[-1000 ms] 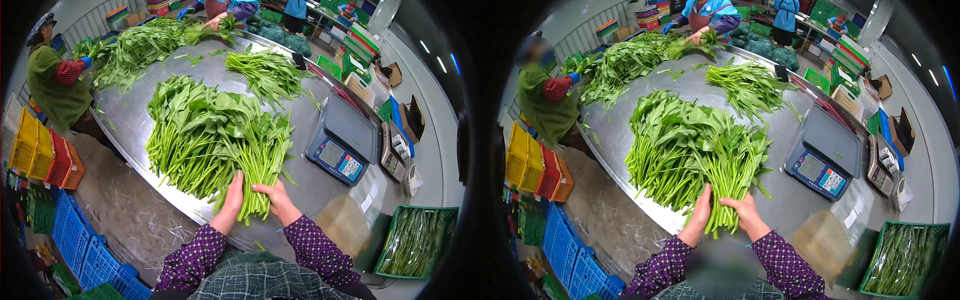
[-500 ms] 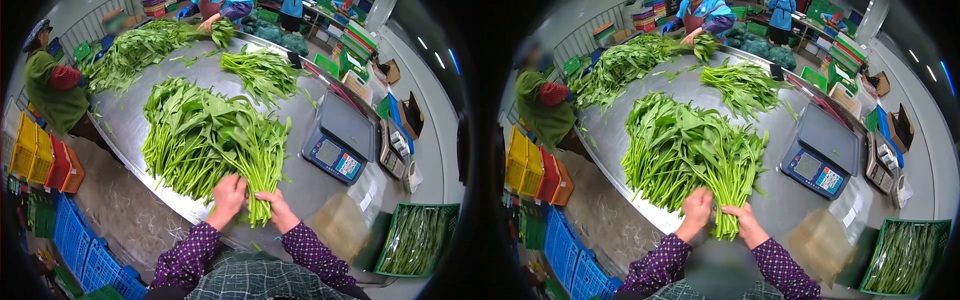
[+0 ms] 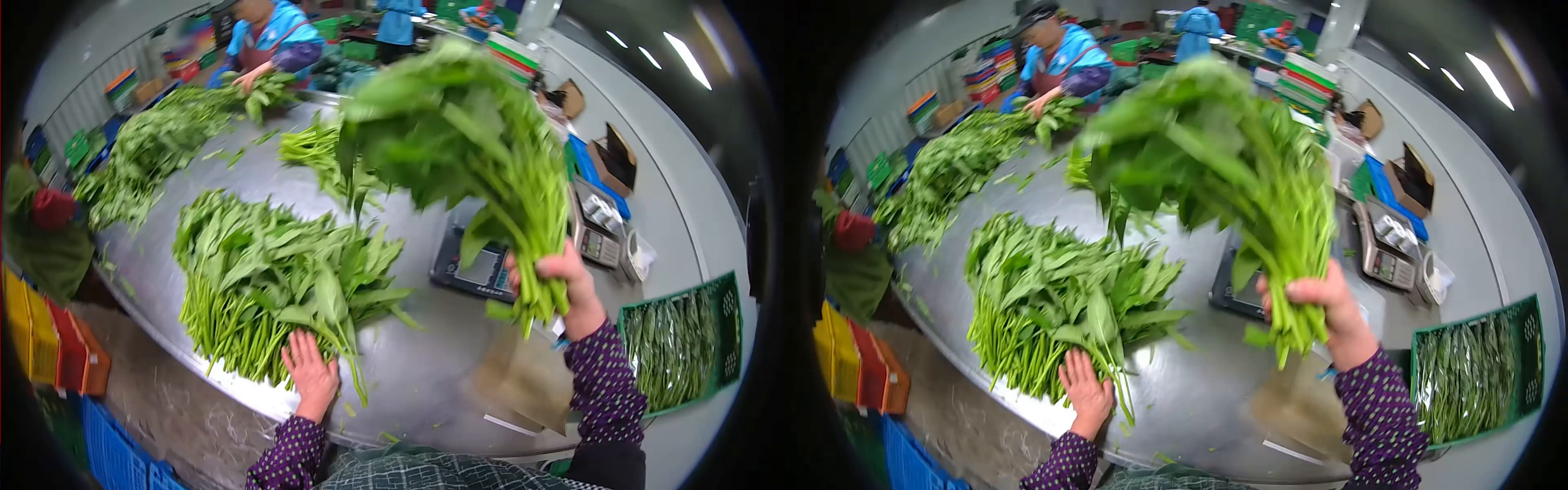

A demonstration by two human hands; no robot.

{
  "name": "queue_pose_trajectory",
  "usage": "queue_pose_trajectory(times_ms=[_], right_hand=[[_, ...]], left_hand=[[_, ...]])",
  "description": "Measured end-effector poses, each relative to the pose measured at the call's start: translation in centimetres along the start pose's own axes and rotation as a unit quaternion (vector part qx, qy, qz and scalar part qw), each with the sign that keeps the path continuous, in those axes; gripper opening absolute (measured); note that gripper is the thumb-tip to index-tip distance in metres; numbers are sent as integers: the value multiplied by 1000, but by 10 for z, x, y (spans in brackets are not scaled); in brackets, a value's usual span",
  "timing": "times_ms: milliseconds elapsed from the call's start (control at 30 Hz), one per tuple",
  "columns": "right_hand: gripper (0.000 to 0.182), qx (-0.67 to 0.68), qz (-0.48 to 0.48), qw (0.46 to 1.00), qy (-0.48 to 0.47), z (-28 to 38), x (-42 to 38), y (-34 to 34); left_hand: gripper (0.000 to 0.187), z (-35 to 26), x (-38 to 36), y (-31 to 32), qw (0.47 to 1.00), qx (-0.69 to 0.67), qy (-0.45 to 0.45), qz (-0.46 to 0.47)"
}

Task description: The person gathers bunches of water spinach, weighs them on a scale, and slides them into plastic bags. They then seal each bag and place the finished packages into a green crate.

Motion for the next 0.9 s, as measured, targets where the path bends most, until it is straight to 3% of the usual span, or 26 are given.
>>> queue_pose_trajectory(times_ms=[100,167,333,367,433,500,533,567,633,700,733,767,800,833,900], right_hand=[[49,-72,-67,990,-103,48,31,-34],[48,-92,-116,982,-117,49,61,-65],[49,-157,-277,941,-110,-33,144,-154],[65,-207,-276,932,-108,-62,161,-172],[89,-407,-346,839,-102,-130,188,-225],[108,-421,-367,827,-60,-111,175,-210],[111,-444,-387,804,-85,-103,165,-202],[108,-552,-433,700,-135,-88,144,-185],[88,-597,-426,562,-381,-65,92,-142],[61,-431,-302,823,-213,-99,47,-110],[48,-447,-204,870,-43,-151,28,-98],[45,-533,-57,840,-85,-179,-5,-65],[49,-428,24,903,19,-216,-39,-38],[47,-379,79,920,-61,-261,-66,-21],[42,-311,174,930,95,-285,-94,15]], left_hand=[[79,0,1,2,1000,4,3,-6],[77,-1,3,-5,1000,-7,10,11],[63,-6,-5,-39,997,-44,26,-56],[49,-17,-3,-51,992,-66,29,-101],[39,-23,-9,-39,988,-150,-21,-6],[39,-35,-10,-27,956,-202,-189,101],[48,-33,-16,-10,954,-186,-201,121],[49,-34,-16,3,953,-186,-199,131],[48,-32,-18,28,935,-194,-242,176],[31,-28,-22,46,921,-261,-240,165],[25,-34,-26,49,869,-356,-296,175],[18,-39,-29,50,806,-443,-346,184],[15,-57,-24,36,761,-467,-384,237],[12,-75,-23,20,711,-485,-418,290],[15,-90,-33,16,696,-539,-377,288]])
Point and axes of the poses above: each hand's wrist, its own x-axis towards the middle knuckle, its own y-axis out of the palm, z = x × y, the point moved 5 cm from there along x, towards the middle knuckle, and after that the axes turned 15 degrees about -z, right-handed, at the moved point
